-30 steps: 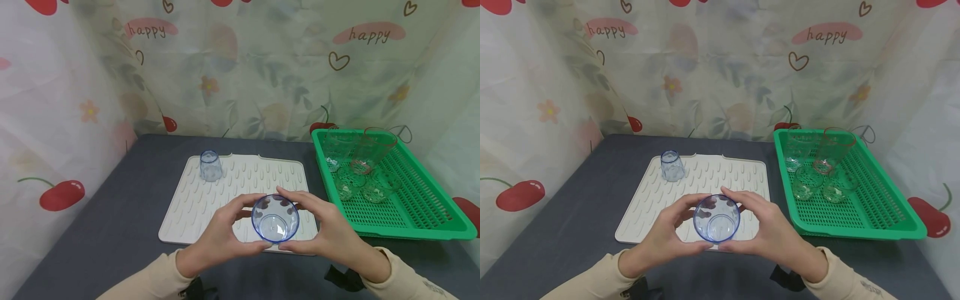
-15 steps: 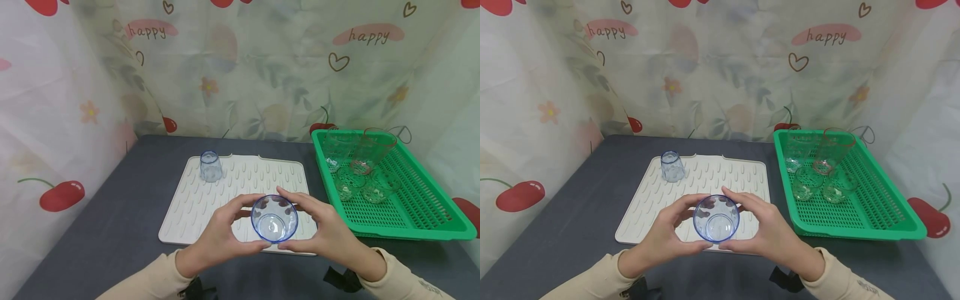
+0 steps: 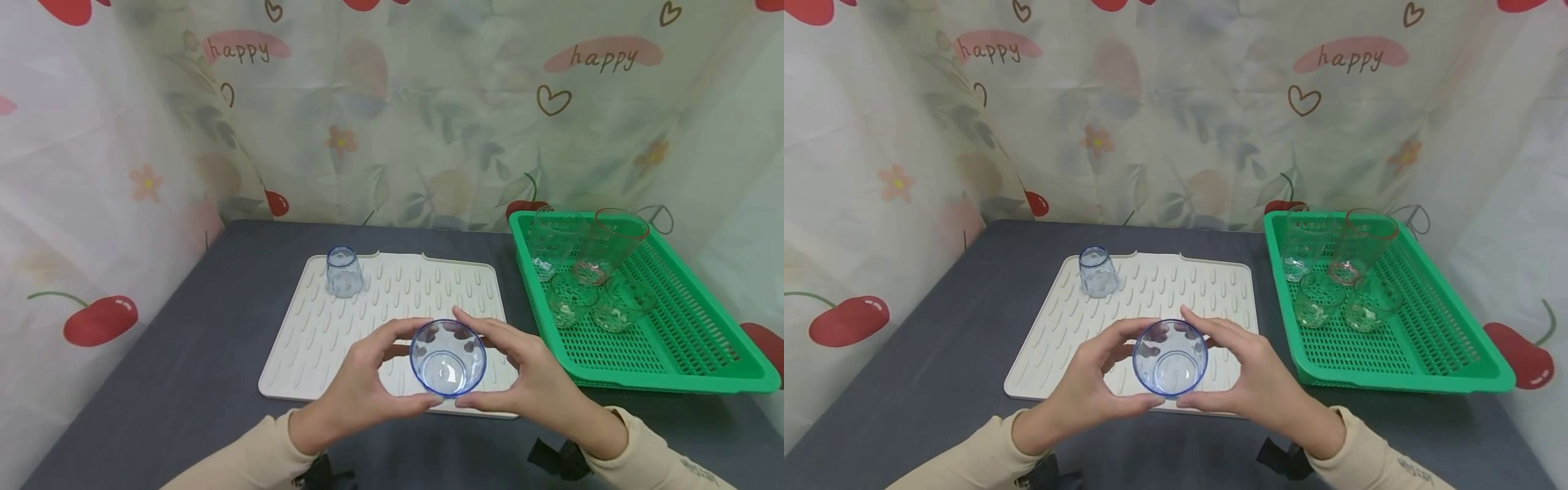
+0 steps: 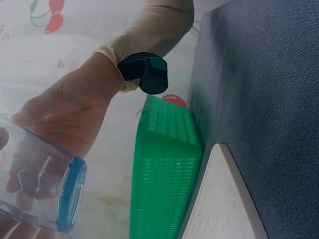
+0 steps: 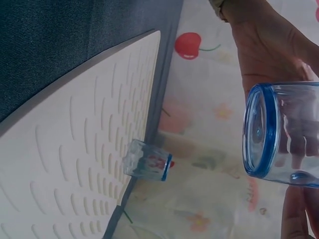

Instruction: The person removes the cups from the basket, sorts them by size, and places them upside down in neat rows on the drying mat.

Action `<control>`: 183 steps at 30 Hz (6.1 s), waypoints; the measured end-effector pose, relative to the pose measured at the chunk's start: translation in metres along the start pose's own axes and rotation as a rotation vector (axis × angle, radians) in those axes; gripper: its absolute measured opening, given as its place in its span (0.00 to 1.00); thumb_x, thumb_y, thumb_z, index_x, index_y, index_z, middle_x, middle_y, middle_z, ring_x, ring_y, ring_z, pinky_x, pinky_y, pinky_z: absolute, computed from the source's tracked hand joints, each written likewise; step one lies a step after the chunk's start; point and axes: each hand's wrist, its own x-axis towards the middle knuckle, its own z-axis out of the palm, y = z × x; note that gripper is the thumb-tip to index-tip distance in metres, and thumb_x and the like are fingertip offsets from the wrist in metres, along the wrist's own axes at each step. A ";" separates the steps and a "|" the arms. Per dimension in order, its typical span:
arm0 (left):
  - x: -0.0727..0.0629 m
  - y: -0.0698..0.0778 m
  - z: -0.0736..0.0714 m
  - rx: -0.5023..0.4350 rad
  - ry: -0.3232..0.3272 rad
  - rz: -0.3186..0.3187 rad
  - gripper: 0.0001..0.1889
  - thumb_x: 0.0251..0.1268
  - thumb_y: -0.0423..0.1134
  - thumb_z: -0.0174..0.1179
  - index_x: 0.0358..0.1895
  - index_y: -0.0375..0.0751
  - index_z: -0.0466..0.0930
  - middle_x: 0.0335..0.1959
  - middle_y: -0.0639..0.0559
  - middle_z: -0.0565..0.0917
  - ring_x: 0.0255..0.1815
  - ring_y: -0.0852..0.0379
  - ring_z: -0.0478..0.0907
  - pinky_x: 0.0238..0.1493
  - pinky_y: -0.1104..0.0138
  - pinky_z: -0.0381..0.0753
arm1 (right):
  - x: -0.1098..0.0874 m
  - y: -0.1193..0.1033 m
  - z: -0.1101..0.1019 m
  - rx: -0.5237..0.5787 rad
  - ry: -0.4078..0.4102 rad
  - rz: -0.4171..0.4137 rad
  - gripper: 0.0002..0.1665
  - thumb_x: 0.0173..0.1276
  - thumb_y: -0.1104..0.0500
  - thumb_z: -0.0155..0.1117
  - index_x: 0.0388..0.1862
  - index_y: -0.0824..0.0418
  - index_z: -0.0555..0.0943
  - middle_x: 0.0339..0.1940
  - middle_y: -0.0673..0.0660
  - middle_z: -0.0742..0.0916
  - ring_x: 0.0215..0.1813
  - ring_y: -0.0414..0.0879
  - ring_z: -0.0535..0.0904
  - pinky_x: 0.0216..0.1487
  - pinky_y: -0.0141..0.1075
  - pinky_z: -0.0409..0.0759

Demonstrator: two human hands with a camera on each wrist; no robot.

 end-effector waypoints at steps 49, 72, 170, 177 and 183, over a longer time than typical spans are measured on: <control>-0.001 0.006 -0.005 -0.167 -0.052 -0.116 0.42 0.43 0.28 0.76 0.66 0.40 0.66 0.58 0.43 0.77 0.60 0.51 0.75 0.54 0.60 0.81 | -0.004 0.007 0.001 0.098 -0.140 0.210 0.35 0.51 0.58 0.79 0.58 0.54 0.75 0.50 0.49 0.83 0.52 0.42 0.81 0.57 0.28 0.77; -0.020 -0.003 -0.057 0.147 0.032 -0.235 0.43 0.47 0.31 0.75 0.69 0.46 0.64 0.66 0.51 0.72 0.66 0.55 0.71 0.62 0.63 0.75 | 0.021 0.003 -0.025 0.100 0.013 0.125 0.37 0.49 0.69 0.78 0.60 0.63 0.76 0.53 0.56 0.79 0.46 0.40 0.81 0.45 0.32 0.84; -0.085 -0.070 -0.075 0.802 -0.490 -0.688 0.33 0.68 0.47 0.59 0.71 0.33 0.63 0.73 0.31 0.59 0.74 0.30 0.54 0.65 0.34 0.58 | 0.172 0.134 0.087 -0.290 -0.024 0.554 0.37 0.56 0.53 0.76 0.64 0.57 0.76 0.66 0.60 0.77 0.69 0.56 0.71 0.67 0.45 0.71; -0.085 -0.068 -0.076 0.788 -0.499 -0.703 0.34 0.68 0.47 0.59 0.71 0.33 0.62 0.74 0.31 0.58 0.74 0.30 0.53 0.64 0.33 0.57 | 0.171 0.138 0.090 -0.281 -0.005 0.553 0.36 0.55 0.52 0.77 0.64 0.56 0.77 0.65 0.59 0.78 0.68 0.55 0.72 0.66 0.44 0.72; -0.084 -0.069 -0.076 0.777 -0.501 -0.705 0.34 0.68 0.47 0.58 0.72 0.33 0.62 0.74 0.31 0.58 0.74 0.30 0.52 0.64 0.33 0.57 | 0.172 0.142 0.095 -0.290 0.014 0.553 0.36 0.54 0.52 0.78 0.62 0.55 0.78 0.64 0.59 0.79 0.65 0.54 0.74 0.64 0.44 0.74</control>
